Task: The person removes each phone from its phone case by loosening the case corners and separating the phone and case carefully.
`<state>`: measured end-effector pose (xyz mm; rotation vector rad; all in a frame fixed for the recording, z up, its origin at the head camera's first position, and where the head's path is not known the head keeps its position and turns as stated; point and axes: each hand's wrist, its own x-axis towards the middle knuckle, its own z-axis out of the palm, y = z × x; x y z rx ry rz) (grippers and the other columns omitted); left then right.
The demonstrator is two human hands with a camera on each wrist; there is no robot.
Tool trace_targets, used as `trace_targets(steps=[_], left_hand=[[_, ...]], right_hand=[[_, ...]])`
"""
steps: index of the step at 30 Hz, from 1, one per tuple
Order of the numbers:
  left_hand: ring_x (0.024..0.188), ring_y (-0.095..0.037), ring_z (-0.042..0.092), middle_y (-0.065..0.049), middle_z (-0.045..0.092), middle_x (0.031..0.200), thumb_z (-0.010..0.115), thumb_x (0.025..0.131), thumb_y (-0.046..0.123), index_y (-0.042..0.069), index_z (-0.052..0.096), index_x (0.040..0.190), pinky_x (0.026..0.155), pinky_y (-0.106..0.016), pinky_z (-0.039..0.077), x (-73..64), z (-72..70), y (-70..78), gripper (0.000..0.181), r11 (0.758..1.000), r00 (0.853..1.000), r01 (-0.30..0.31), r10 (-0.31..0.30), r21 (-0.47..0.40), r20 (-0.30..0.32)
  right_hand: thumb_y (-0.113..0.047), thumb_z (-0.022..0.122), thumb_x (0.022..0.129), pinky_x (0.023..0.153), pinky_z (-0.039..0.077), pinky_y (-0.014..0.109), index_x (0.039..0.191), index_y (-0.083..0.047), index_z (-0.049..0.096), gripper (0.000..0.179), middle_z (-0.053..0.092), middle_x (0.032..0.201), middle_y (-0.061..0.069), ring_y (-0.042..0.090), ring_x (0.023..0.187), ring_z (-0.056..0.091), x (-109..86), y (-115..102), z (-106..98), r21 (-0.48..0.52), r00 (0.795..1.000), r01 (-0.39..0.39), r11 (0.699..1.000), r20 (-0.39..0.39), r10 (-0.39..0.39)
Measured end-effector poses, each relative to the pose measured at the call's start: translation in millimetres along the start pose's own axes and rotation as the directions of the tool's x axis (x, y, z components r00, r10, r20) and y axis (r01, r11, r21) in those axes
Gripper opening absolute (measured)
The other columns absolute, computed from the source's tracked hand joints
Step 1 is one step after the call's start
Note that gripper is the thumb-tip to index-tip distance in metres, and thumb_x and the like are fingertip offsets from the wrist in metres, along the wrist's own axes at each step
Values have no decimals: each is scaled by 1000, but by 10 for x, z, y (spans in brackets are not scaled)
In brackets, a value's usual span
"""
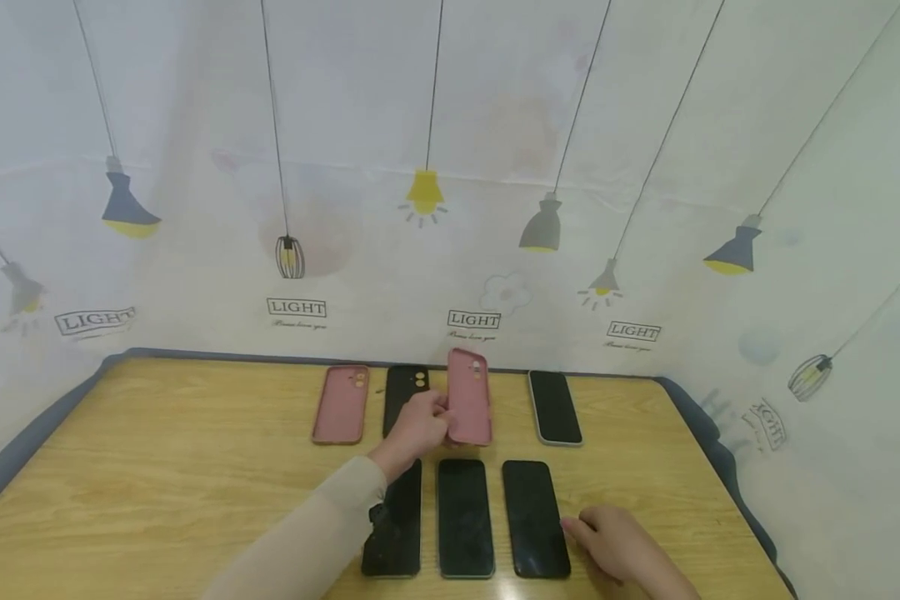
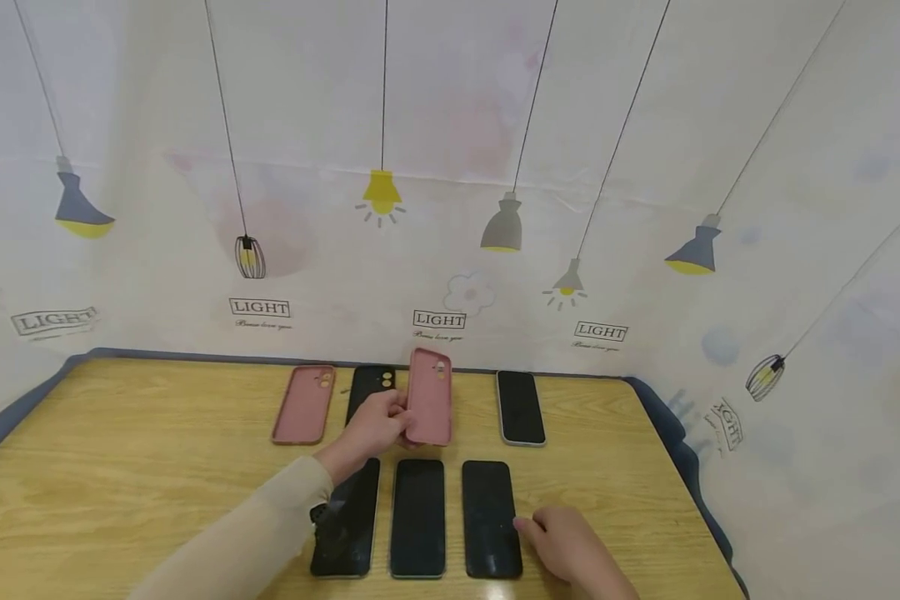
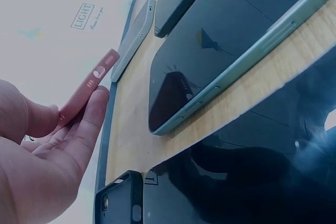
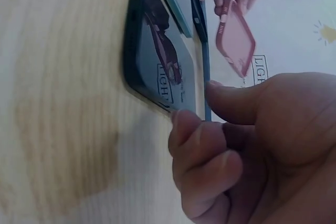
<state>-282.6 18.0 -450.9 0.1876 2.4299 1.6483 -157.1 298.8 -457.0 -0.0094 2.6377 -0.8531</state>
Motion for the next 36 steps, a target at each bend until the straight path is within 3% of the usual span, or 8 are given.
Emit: trace_targets(steps=[7, 18, 27, 31, 36], left_hand=[[80, -20, 71, -16, 70, 105, 52, 106, 5, -6, 63, 124, 72, -35, 61, 23, 1, -35, 24, 998, 998, 62, -62, -23, 17], [74, -20, 71, -16, 71, 95, 52, 105, 2, -9, 64, 121, 68, -33, 62, 94, 87, -95, 23, 993, 995, 96, -94, -73, 22], [73, -21, 73, -19, 70, 97, 53, 103, 0, -11, 62, 125, 66, -32, 63, 160, 140, -144, 26, 990, 993, 117, -117, -78, 9], [73, -19, 72, -17, 72, 96, 58, 103, 4, -10, 65, 123, 65, -31, 61, 193, 159, -155, 25, 992, 992, 123, -123, -14, -26], [66, -16, 69, -9, 72, 80, 63, 100, 6, -4, 70, 105, 59, -27, 54, 212, 170, -135, 14, 989, 991, 121, -114, 86, -74]], right_hand=[[-30, 55, 108, 43, 36, 25, 73, -6, 58, 43, 47, 52, -1, 11, 42, 39, 26, 11, -28, 76, 1000, 17, 997, -19, -15], [-27, 55, 108, 42, 37, 24, 72, -4, 60, 43, 52, 55, 2, 12, 43, 42, 75, -5, -79, 118, 997, 10, 993, -75, -1], [-24, 56, 107, 42, 37, 23, 72, -4, 59, 41, 52, 54, 1, 11, 43, 42, 128, -9, -109, 133, 991, 35, 990, -131, -18], [-23, 56, 107, 41, 37, 23, 72, -4, 59, 40, 53, 55, 1, 11, 44, 43, 151, -17, -126, 128, 989, 32, 991, -144, -13], [-24, 55, 107, 42, 37, 24, 73, -4, 58, 40, 54, 56, 3, 12, 44, 43, 184, -38, -152, 128, 989, 33, 991, -147, -14]])
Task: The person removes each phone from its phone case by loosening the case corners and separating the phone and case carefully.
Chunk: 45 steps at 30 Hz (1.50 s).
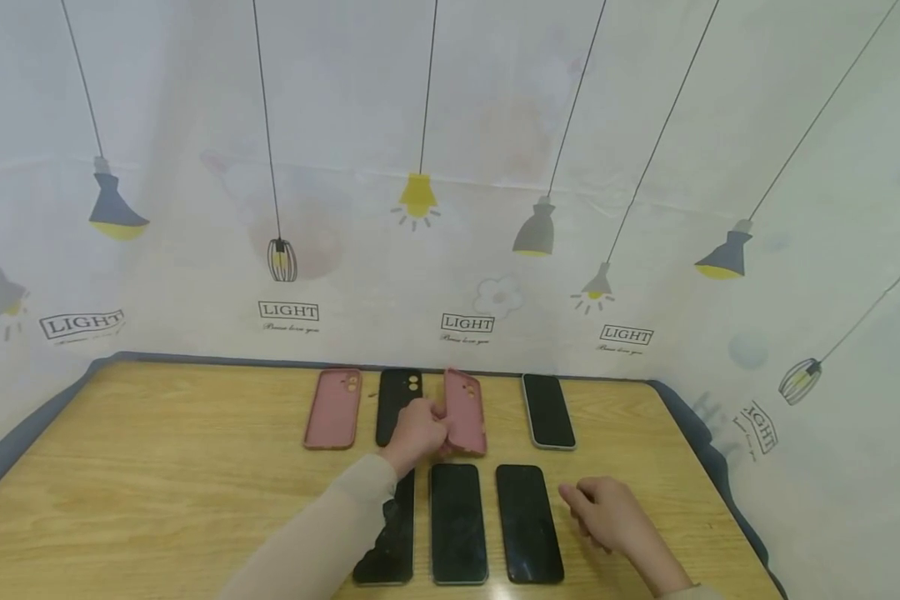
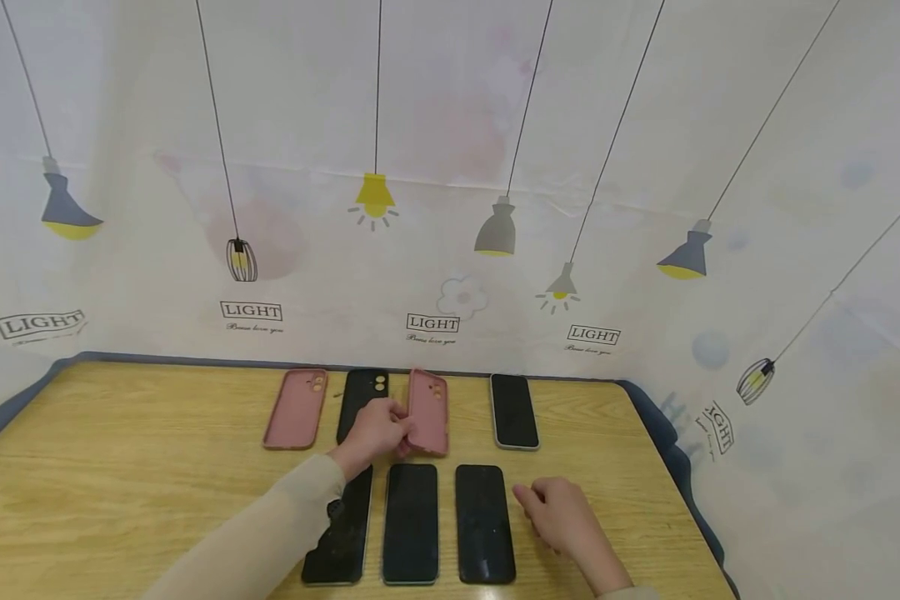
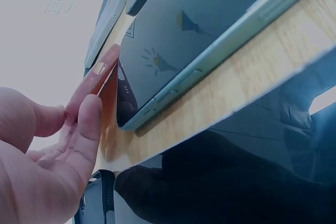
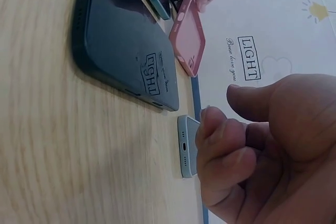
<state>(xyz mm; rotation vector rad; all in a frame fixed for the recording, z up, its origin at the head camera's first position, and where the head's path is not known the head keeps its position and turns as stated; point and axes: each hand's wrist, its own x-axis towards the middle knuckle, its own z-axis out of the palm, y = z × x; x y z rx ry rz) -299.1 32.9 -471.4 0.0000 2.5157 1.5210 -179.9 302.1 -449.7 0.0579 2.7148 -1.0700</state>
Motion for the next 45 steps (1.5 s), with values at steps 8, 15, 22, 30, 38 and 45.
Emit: trace_targets(steps=[8, 15, 22, 30, 38, 45], left_hand=[[62, -15, 66, -6, 71, 66, 62, 96, 6, 1, 72, 84, 54, -25, 43, -11, -2, 18, 16, 997, 1000, 11, -11, 79, -6], [53, -14, 55, -6, 69, 61, 62, 94, 6, 10, 56, 63, 48, -27, 33, 12, 4, -25, 32, 993, 999, 32, -30, 115, -21], [46, -13, 36, 1, 50, 51, 61, 93, 6, 14, 41, 56, 45, -28, 25, 0, -14, -22, 42, 992, 999, 47, -46, 114, -15], [74, -17, 64, -5, 67, 85, 61, 101, 17, -1, 63, 116, 69, -36, 53, -88, -114, 36, 24, 996, 1000, 5, -7, 90, 25], [81, -15, 67, -12, 69, 113, 61, 103, 24, -2, 58, 136, 75, -37, 58, -229, -242, 81, 41, 993, 993, -104, 101, 48, 66], [92, -22, 70, -16, 66, 123, 61, 104, 25, -1, 59, 132, 77, -39, 59, -348, -321, 78, 38, 978, 976, -203, 198, 45, 90]], right_hand=[[-25, 57, 107, 41, 36, 24, 71, -4, 59, 41, 55, 55, 4, 12, 42, 43, 39, -45, 29, -22, 1000, 2, 1000, -10, -2], [-25, 57, 107, 41, 38, 25, 72, -5, 59, 40, 55, 56, 4, 12, 43, 45, 79, -50, 41, -23, 999, -15, 1000, -44, 14], [-23, 57, 107, 43, 41, 26, 75, -4, 60, 37, 56, 58, 4, 14, 46, 47, 172, -41, 2, -15, 998, -24, 1000, -64, 23], [-22, 57, 106, 47, 47, 30, 82, -3, 61, 31, 59, 63, 4, 16, 50, 53, 336, -1, -56, -57, 994, 4, 998, -111, -11], [-21, 58, 105, 52, 48, 30, 97, 1, 66, 25, 64, 75, 7, 16, 60, 57, 426, -1, -100, -70, 988, 37, 997, -144, -47], [-21, 58, 105, 66, 54, 41, 106, 6, 67, 29, 68, 91, 13, 22, 77, 62, 530, -19, -131, -183, 976, 51, 982, -197, -87]])
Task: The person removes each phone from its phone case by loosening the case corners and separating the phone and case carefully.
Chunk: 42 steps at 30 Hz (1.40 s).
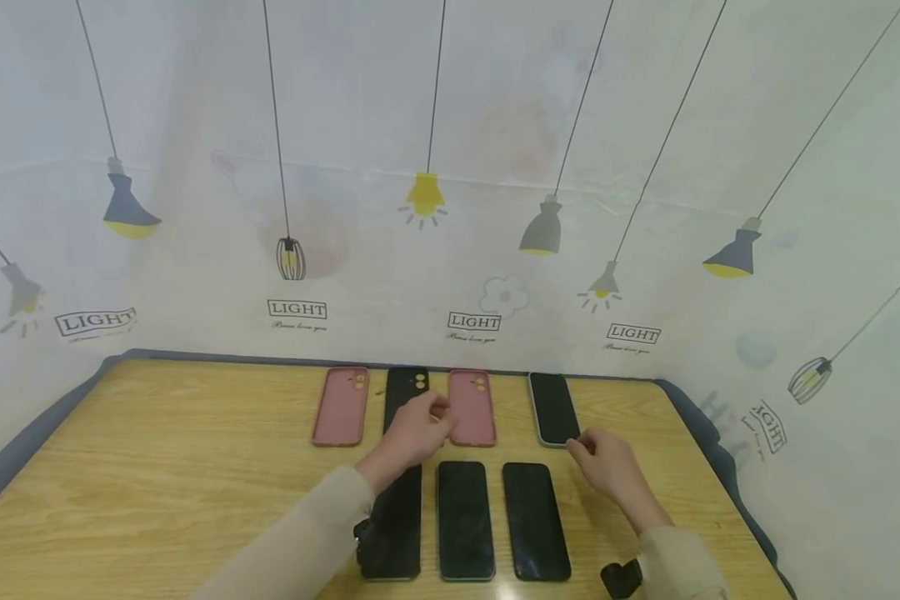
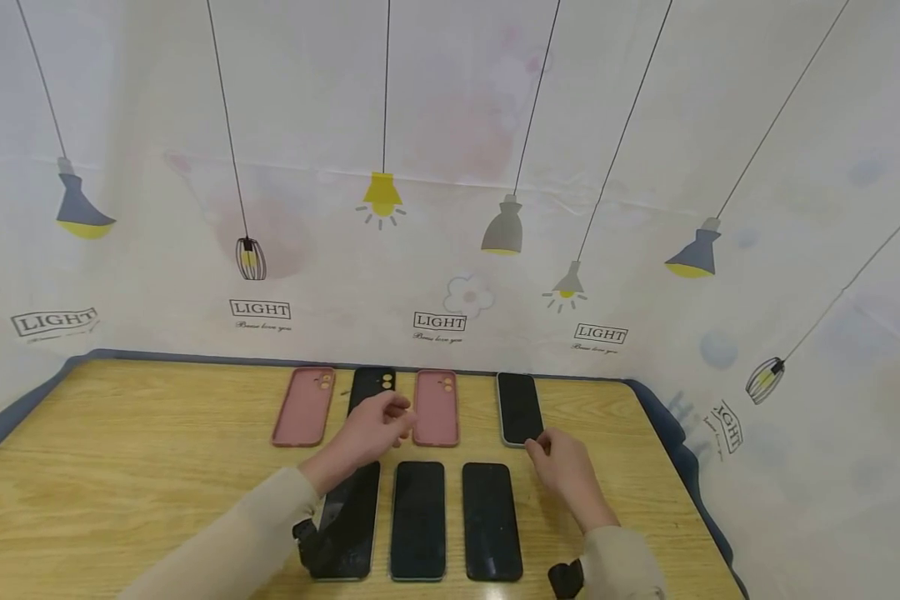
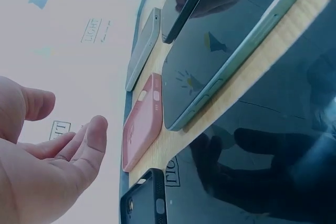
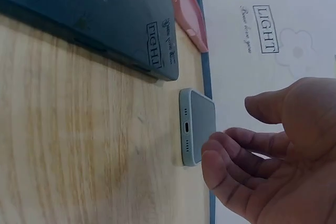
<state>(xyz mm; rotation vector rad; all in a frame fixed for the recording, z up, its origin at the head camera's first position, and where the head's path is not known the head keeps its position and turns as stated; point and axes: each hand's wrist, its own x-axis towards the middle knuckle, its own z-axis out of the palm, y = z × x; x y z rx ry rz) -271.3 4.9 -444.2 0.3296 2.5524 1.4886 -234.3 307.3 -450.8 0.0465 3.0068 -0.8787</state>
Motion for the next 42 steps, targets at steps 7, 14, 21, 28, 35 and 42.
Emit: trace_targets(steps=[7, 14, 21, 28, 35, 42], left_hand=[[109, -30, 66, -15, 66, 123, 59, 105, 24, 0, 61, 131, 86, -44, 58, -106, 24, 1, 35, 999, 999, -48, 48, 7, 7], [110, -30, 65, -14, 66, 123, 61, 105, 26, 1, 61, 132, 86, -45, 58, -212, 51, -18, 37, 997, 997, -74, 74, -7, 12], [108, -29, 65, -14, 66, 122, 62, 105, 27, 1, 61, 132, 82, -43, 59, -308, 88, -2, 38, 997, 997, -69, 70, -27, 33], [104, -28, 66, -14, 66, 120, 62, 105, 26, -2, 60, 131, 78, -41, 59, -350, 123, 29, 39, 995, 995, -89, 91, -46, 48], [104, -28, 66, -13, 66, 119, 62, 105, 27, -2, 60, 131, 79, -42, 58, -358, 131, 39, 39, 994, 992, -104, 106, -45, 62], [105, -29, 66, -13, 66, 119, 61, 106, 24, -1, 60, 130, 79, -42, 58, -376, 111, 23, 35, 993, 992, -110, 113, -41, 61]], right_hand=[[-19, 58, 104, 72, 55, 46, 112, 12, 63, 33, 67, 99, 21, 28, 82, 62, 112, 13, 16, -43, 999, -24, 999, -23, 23], [-21, 57, 104, 81, 56, 52, 119, 18, 57, 42, 63, 110, 33, 40, 94, 64, 231, 65, 82, -61, 998, -67, 996, -7, 67], [-28, 59, 104, 96, 51, 60, 127, 27, 47, 60, 49, 128, 47, 58, 120, 51, 312, 32, 168, -116, 992, -116, 986, 34, 121], [-32, 60, 104, 97, 51, 61, 128, 29, 47, 67, 46, 131, 50, 61, 124, 48, 377, -31, 247, -207, 989, -127, 970, 51, 140], [-35, 66, 100, 83, 58, 58, 120, 27, 54, 66, 44, 133, 52, 59, 118, 53, 432, -108, 308, -269, 984, -165, 949, 22, 177], [-34, 73, 95, 75, 58, 54, 105, 20, 59, 56, 55, 116, 45, 52, 103, 58, 504, -73, 314, -197, 975, -216, 956, 6, 222]])
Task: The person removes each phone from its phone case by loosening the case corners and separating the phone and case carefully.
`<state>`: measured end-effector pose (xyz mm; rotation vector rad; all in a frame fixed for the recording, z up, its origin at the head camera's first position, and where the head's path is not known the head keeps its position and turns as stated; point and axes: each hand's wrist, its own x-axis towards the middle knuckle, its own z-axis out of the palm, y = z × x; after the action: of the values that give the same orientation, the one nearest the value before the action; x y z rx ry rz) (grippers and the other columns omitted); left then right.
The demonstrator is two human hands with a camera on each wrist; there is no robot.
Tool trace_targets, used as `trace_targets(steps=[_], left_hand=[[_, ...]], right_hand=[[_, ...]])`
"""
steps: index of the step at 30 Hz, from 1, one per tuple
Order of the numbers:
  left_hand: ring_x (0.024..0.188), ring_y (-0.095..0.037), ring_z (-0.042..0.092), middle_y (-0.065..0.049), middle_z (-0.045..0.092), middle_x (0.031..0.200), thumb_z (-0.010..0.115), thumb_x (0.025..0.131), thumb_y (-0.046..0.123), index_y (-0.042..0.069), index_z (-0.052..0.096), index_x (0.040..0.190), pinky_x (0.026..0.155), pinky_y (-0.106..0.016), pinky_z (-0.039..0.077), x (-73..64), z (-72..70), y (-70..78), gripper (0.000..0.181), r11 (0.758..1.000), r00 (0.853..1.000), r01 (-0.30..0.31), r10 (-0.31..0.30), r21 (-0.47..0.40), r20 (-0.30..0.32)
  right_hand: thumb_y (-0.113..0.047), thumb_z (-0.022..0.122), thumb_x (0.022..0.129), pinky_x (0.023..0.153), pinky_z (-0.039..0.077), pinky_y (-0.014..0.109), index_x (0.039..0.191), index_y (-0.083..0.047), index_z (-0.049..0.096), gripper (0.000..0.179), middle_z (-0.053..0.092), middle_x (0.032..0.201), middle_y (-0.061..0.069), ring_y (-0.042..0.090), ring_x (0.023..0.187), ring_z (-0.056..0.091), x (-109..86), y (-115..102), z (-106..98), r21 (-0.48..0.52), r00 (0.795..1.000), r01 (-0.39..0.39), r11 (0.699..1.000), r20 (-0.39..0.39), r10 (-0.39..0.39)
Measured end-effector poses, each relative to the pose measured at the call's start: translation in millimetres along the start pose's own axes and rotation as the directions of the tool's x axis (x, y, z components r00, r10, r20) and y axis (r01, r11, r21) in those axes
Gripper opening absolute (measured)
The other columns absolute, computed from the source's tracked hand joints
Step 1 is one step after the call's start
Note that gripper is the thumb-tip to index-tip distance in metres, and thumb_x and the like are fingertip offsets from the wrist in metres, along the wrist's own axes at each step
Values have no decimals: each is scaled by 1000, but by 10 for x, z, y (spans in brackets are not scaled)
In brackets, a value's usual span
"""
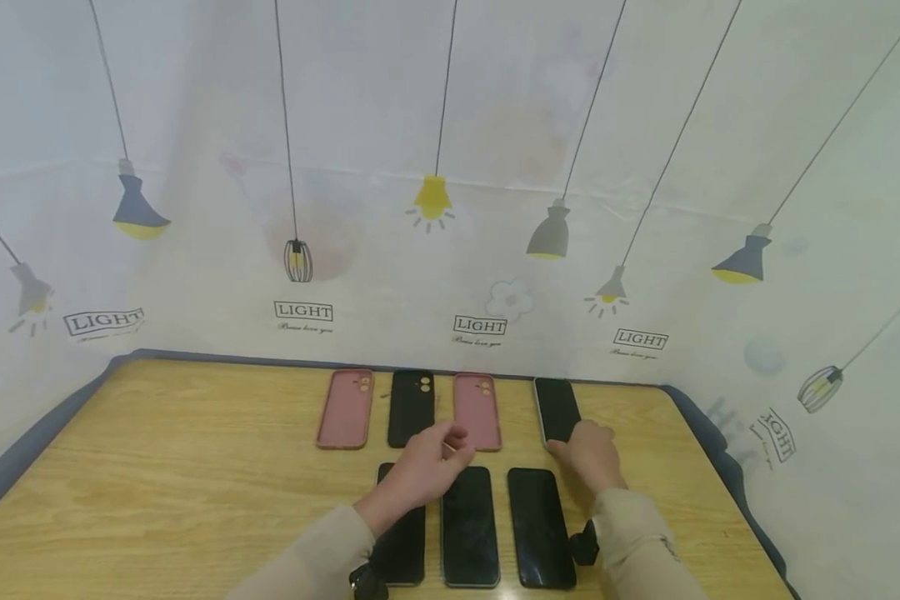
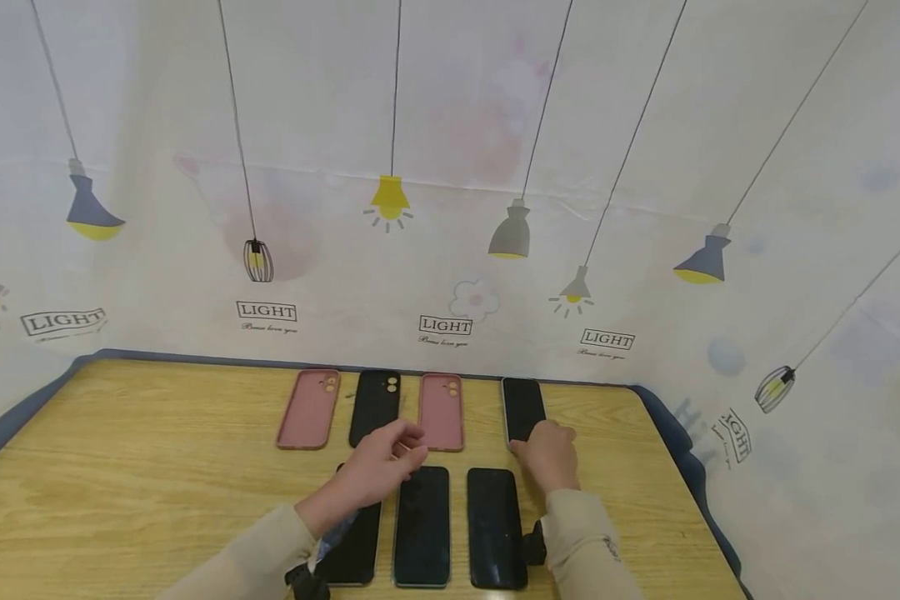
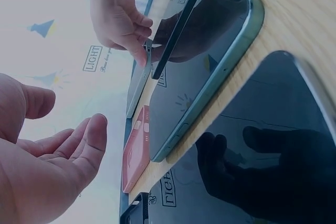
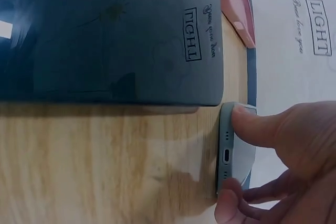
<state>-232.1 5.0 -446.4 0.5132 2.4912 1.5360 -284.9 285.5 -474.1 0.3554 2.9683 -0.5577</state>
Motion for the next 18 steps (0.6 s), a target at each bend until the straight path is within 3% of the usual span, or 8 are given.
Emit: trace_targets(steps=[3, 8, 11, 14, 16, 18], left_hand=[[104, -29, 65, -13, 66, 119, 61, 105, 23, 0, 60, 130, 79, -42, 58, -10, -13, 2, 34, 1000, 1000, -4, 4, -2, -1], [104, -28, 65, -13, 66, 119, 62, 105, 24, -2, 60, 130, 78, -41, 58, -14, -29, -3, 36, 1000, 1000, -2, 2, -3, -2], [104, -28, 65, -13, 67, 118, 62, 105, 25, -2, 60, 130, 78, -41, 58, -9, -37, -10, 36, 1000, 1000, 0, 0, 2, -7], [103, -27, 65, -13, 67, 118, 62, 105, 24, -2, 61, 129, 80, -42, 58, -5, -52, -21, 35, 1000, 1000, -2, 2, 8, -21], [102, -27, 65, -13, 67, 117, 63, 105, 22, -2, 62, 129, 80, -42, 58, -3, -67, -27, 34, 1000, 999, -3, 3, 5, -32], [101, -27, 65, -14, 67, 116, 63, 104, 21, -1, 62, 127, 79, -41, 58, -1, -87, -29, 32, 1000, 999, -9, 9, -4, -41]], right_hand=[[-35, 76, 93, 82, 57, 55, 109, 21, 59, 61, 58, 114, 41, 52, 106, 56, 35, 35, -12, 35, 1000, -17, 999, 19, 16], [-34, 79, 90, 103, 48, 60, 132, 26, 47, 80, 50, 133, 45, 59, 125, 46, 35, 32, -81, 139, 994, -78, 987, 83, 67], [-28, 77, 91, 106, 47, 60, 135, 26, 42, 78, 45, 138, 46, 59, 128, 46, 25, 11, -125, 215, 994, -93, 972, 80, 78], [-22, 70, 96, 101, 51, 57, 134, 24, 44, 66, 49, 136, 44, 52, 120, 55, 5, -12, -156, 283, 995, -89, 955, 61, 75], [-18, 64, 100, 94, 56, 51, 136, 22, 46, 57, 61, 119, 39, 44, 103, 65, -9, -24, -167, 343, 995, -90, 935, 60, 74], [-13, 57, 102, 83, 61, 43, 137, 22, 45, 51, 66, 98, 31, 31, 80, 70, -20, -31, -176, 431, 994, -99, 897, 75, 74]])
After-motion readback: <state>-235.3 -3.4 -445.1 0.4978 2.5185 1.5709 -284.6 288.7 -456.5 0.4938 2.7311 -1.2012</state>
